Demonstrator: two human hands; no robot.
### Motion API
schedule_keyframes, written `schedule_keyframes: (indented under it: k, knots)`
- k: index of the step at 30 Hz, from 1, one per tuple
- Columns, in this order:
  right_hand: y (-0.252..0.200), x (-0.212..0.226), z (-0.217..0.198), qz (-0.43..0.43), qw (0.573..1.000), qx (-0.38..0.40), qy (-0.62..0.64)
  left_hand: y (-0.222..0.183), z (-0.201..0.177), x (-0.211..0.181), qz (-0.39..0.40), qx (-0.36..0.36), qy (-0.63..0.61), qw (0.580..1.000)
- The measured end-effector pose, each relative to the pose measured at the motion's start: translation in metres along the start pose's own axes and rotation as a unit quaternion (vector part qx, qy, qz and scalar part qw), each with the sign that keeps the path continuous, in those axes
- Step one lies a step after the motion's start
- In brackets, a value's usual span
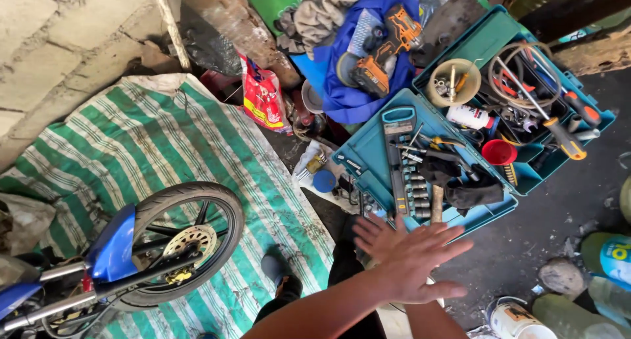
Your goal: Repairing a motorcycle by searching for tools in a toolbox and removing a plastic component from the frame.
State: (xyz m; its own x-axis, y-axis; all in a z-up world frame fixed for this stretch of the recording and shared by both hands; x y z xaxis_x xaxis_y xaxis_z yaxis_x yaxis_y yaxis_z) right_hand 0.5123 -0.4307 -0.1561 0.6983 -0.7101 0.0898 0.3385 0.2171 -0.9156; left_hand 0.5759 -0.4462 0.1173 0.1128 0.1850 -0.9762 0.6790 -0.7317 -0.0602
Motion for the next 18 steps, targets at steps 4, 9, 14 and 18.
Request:
schedule_keyframes:
  k: [4,9,14,18]
  knots:
    - [-0.075,-0.036,0.107,-0.003,0.853,0.509,0.113,-0.08,0.001,0.089,0.038,0.055,0.304,0.95]
    - [-0.118,-0.107,0.126,-0.008,0.93,0.351,0.109,-0.161,-0.024,0.119,-0.02,0.032,0.269,0.962]
    - [-0.166,-0.198,0.137,0.013,0.99,0.083,0.113,-0.248,-0.059,0.109,0.047,-0.054,0.334,0.94]
    - [-0.171,-0.247,0.148,-0.043,0.951,0.306,0.0,-0.327,-0.109,0.16,-0.047,-0.044,0.308,0.949]
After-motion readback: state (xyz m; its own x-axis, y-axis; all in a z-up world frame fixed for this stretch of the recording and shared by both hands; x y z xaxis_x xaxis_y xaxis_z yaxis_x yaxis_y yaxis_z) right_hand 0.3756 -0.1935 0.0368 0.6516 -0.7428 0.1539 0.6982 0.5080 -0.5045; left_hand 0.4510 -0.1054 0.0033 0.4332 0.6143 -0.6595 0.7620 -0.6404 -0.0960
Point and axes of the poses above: each hand's wrist, its own y-axis towards the middle knuckle, its own z-axis out of the palm, x = y × z, the point moved 10 cm from there along y, towards the middle knuckle, and after that the axes turned 1 degree about -x, right-handed, at the moved point
